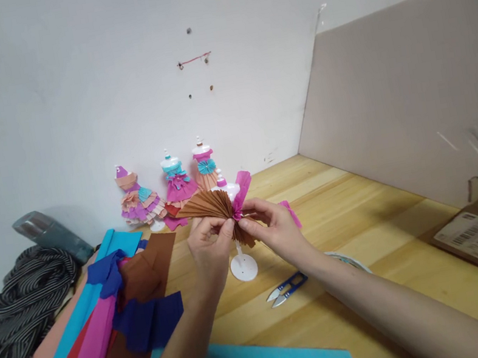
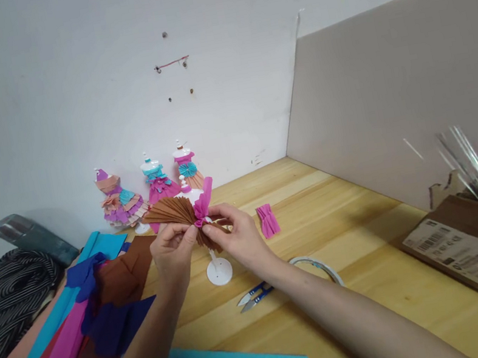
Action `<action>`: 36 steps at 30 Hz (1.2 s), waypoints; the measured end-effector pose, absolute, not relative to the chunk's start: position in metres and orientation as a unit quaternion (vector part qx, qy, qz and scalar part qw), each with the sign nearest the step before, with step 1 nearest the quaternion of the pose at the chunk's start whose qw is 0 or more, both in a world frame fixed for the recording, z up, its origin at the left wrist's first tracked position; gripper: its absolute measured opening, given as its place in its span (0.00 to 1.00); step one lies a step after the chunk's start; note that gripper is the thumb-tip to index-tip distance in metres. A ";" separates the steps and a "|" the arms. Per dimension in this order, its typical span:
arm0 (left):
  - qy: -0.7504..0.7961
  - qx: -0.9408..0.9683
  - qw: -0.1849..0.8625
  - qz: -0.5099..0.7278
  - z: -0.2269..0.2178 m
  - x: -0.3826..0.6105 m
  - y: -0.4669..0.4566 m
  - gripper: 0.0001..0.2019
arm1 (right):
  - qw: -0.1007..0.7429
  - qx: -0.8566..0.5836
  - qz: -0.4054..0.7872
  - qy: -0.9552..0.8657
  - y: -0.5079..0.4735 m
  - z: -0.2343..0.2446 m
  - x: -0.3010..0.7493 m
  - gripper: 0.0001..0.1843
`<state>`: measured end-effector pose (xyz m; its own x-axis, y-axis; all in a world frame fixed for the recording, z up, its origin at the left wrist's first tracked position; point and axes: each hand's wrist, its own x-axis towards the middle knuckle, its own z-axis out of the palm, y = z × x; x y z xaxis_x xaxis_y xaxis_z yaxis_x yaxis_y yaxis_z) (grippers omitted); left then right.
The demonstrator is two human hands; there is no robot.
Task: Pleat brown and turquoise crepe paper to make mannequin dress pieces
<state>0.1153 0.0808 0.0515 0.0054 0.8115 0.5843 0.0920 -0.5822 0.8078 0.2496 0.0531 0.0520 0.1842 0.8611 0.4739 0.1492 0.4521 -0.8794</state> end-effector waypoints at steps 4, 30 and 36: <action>0.343 0.642 0.296 0.619 0.051 0.116 0.083 0.07 | 0.636 -0.442 0.297 -0.559 0.054 0.052 0.250 0.11; 0.300 0.671 0.316 0.600 0.060 0.110 0.086 0.07 | 0.643 -0.434 0.289 -0.560 0.059 0.048 0.252 0.13; 0.309 0.653 0.332 0.607 0.060 0.112 0.083 0.07 | 0.647 -0.430 0.291 -0.558 0.059 0.046 0.251 0.12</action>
